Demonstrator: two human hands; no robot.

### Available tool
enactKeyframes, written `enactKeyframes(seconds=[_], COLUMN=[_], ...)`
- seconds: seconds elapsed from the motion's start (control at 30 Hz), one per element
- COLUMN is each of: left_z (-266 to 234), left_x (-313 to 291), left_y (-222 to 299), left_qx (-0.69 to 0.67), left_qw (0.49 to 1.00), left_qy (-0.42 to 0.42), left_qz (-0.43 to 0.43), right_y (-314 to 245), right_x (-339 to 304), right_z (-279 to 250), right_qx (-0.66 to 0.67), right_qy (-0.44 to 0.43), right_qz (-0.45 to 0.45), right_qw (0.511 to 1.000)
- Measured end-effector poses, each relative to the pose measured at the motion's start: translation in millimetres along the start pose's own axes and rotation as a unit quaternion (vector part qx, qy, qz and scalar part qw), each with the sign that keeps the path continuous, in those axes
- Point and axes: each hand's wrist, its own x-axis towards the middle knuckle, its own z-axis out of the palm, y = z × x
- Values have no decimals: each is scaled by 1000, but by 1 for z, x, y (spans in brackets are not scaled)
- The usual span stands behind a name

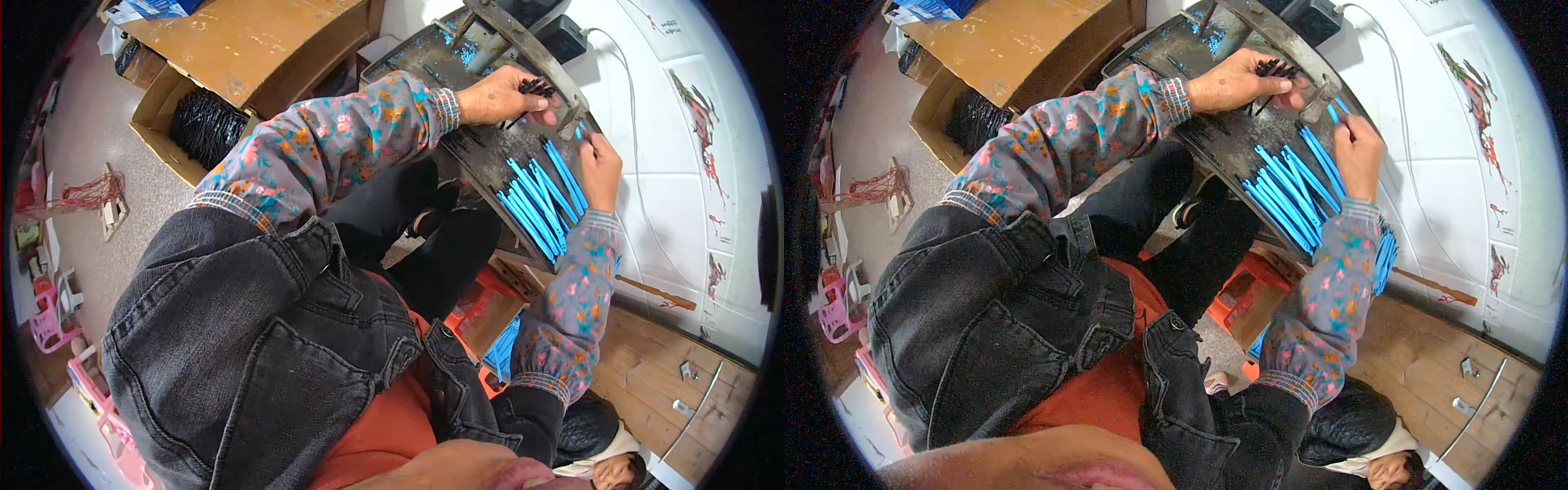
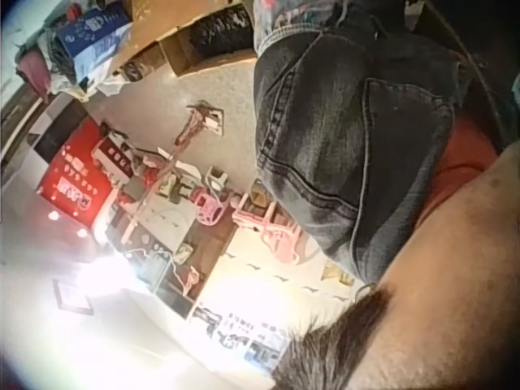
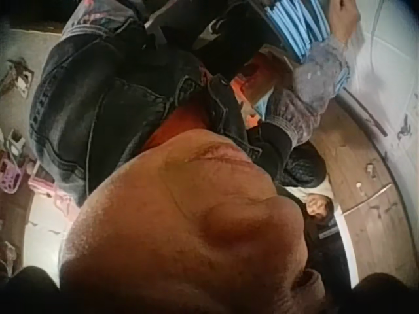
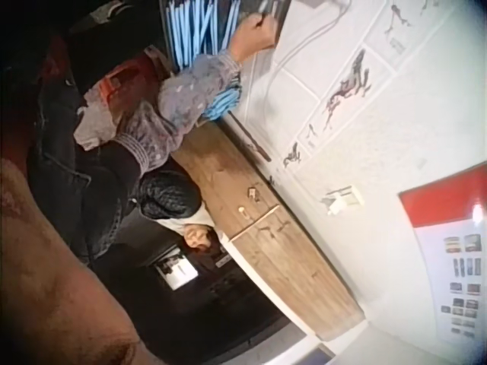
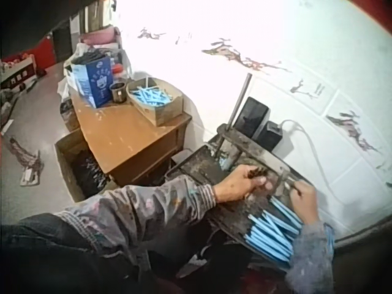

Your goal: Assembling blue components into a jig on a production line.

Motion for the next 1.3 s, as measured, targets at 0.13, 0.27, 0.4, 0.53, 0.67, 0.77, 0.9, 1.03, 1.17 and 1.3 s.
enactKeyframes(seconds=[0.13,0.27,0.4,0.53,0.67,0.77,0.9,1.03,1.17,1.3], left_z=[5,11,9,8,9,6,9,10,6,6], left_x=[9,16,12,9,9,13,16,14,16,14], left_y=[-6,-12,-9,-9,-6,-15,-14,-9,-14,-12], left_qx=[3,18,123,67,15,10,4,92,13,-31], left_qw=[1000,999,991,996,1000,999,999,995,999,999], left_qy=[1,-22,-42,-59,-17,-34,-32,-28,-51,-22], left_qz=[12,24,-12,12,-10,0,-14,-22,-8,-12], right_y=[-44,-52,-69,-60,-59,-66,-53,-60,-50,-59], right_x=[-14,-14,2,-4,-15,-14,-8,-3,-12,-16], right_z=[-3,-4,-27,-22,-11,4,-4,-18,-10,0], right_qx=[271,362,77,128,285,371,222,115,263,354], right_qy=[-7,1,-21,-23,6,21,6,-25,-8,10], right_qz=[134,188,-47,-17,133,195,113,5,128,232], right_qw=[953,913,996,991,949,908,968,993,956,906])
